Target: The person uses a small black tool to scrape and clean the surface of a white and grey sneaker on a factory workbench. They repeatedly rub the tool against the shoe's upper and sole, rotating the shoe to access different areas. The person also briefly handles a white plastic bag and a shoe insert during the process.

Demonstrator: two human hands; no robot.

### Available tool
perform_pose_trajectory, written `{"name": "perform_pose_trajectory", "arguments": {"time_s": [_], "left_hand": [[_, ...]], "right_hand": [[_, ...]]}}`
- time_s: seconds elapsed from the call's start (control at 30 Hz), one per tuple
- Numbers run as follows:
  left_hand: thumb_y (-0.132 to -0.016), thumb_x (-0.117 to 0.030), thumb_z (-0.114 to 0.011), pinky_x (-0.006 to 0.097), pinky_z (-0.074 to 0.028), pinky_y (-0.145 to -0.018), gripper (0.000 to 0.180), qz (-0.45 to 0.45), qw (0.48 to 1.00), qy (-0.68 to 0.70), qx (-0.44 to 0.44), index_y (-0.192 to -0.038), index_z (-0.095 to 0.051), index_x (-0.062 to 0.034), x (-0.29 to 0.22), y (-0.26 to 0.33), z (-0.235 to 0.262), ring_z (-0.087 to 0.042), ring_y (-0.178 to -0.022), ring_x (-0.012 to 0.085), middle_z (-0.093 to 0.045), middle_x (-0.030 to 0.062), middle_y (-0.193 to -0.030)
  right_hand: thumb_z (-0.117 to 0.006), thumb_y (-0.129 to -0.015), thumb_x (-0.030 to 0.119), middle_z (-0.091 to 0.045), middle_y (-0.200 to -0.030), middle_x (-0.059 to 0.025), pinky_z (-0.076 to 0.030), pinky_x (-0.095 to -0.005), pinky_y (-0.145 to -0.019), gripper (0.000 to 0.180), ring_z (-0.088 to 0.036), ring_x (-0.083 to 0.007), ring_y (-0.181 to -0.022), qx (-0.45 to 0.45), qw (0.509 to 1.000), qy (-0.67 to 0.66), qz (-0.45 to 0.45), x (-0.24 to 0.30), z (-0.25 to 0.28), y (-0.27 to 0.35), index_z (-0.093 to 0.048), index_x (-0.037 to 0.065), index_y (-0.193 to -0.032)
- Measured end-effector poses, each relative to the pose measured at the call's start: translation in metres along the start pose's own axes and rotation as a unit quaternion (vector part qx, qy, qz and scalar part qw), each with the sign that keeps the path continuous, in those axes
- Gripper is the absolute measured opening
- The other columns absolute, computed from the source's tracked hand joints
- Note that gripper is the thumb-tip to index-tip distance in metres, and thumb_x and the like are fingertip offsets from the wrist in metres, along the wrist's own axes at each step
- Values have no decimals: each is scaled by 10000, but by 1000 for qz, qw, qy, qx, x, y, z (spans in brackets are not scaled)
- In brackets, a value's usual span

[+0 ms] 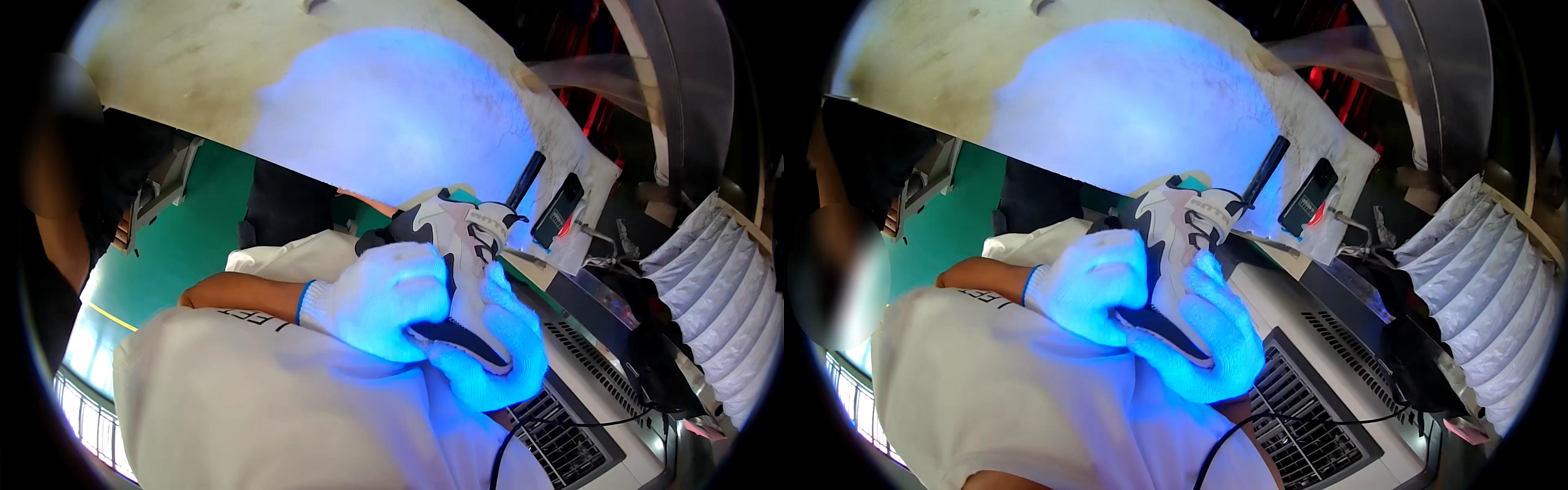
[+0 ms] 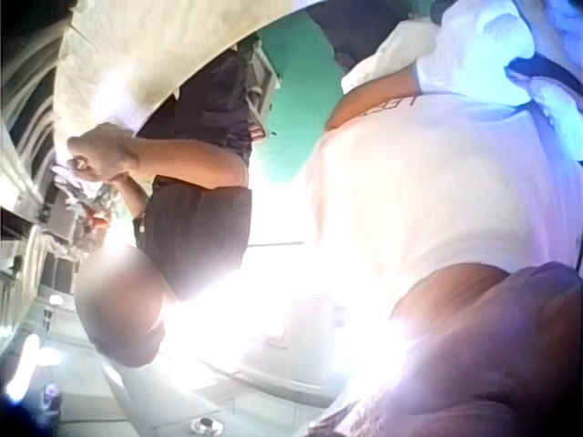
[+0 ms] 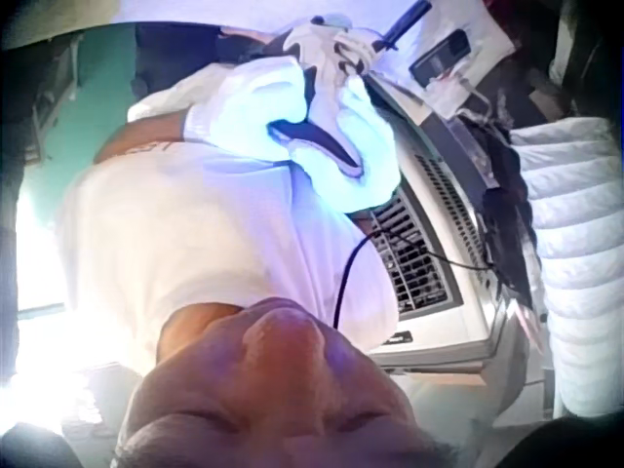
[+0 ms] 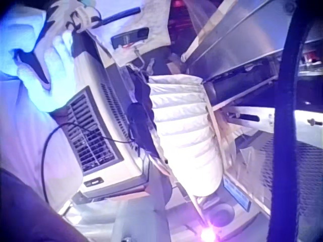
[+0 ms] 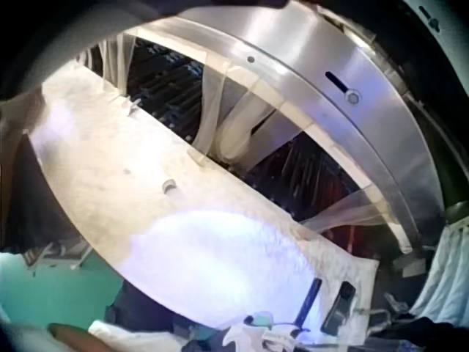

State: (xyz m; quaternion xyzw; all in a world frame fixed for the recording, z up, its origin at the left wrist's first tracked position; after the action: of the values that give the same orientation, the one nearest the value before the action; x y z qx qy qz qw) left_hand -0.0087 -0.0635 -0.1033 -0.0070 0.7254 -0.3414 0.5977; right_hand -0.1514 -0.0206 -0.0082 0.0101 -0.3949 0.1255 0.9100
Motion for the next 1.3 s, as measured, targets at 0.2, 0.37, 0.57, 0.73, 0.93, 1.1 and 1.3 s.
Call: {"name": "perform_pose_trajectory", "arguments": {"time_s": [0.2,0.37,0.57,0.73,0.93,1.1,1.3], "left_hand": [[-881,-256,-888,422,-553,-646,259,-111,992,5,53,-929,-699,-87,0,-22,-17,-671,-792,319,-621,94,-929],[-717,-231,-968,409,-584,-656,376,101,986,93,99,-914,-668,-116,27,-50,-38,-709,-792,312,-666,82,-954],[-668,-243,-919,449,-580,-691,471,114,966,-74,218,-1027,-650,-99,26,-72,-82,-701,-831,346,-623,95,-983],[-720,-296,-903,481,-577,-704,493,93,882,-315,339,-1074,-637,-79,58,-78,-105,-708,-881,375,-630,119,-1007],[-739,-363,-949,495,-581,-723,525,47,849,-395,347,-1067,-655,-76,51,-86,-105,-694,-846,384,-649,133,-1011],[-758,-395,-945,504,-593,-764,495,38,805,-477,351,-1031,-653,-103,37,-74,-78,-705,-898,384,-678,132,-1025],[-741,-365,-944,494,-559,-875,455,67,704,-600,375,-995,-671,-104,34,-62,-59,-675,-995,351,-693,108,-1057]], "right_hand": [[-1071,-716,223,-672,-1432,-257,-588,-568,-1109,755,-700,-459,-1311,-33,999,-39,6,-26,10,11,-730,15,-1357],[-1039,-738,232,-714,-1354,-222,-591,-521,-1068,684,-722,-398,-1232,-112,992,-67,0,-64,14,45,-741,2,-1309],[-1000,-764,242,-765,-1261,-180,-594,-465,-1018,603,-748,-324,-1137,-248,963,-89,-55,-145,-1,97,-754,-13,-1252],[-988,-774,224,-788,-1285,-182,-599,-433,-1032,597,-767,-319,-1164,-200,956,-195,-86,-193,-28,71,-758,-11,-1273],[-972,-851,430,-782,-1331,-198,-612,-409,-1021,704,-783,-344,-1207,-193,956,-219,-20,-197,-21,52,-750,5,-1366],[-995,-824,269,-792,-1342,-201,-622,-416,-1040,678,-790,-340,-1213,-191,965,-176,-37,-204,-21,61,-758,23,-1410],[-973,-837,183,-773,-1399,-181,-592,-395,-1084,660,-768,-281,-1252,-192,946,-250,-73,-205,-29,62,-744,2,-1429]]}}
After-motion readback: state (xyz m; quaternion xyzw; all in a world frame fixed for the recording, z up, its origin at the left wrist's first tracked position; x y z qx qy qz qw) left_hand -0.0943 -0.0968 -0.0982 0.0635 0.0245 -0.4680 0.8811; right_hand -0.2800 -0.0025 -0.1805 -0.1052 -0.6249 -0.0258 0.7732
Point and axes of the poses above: each hand's wrist, its own y-axis away from the middle knuckle, its own z-axis out of the back of the hand, x = y × z, the point moved 8 cm from there along -y, towards the middle knuckle
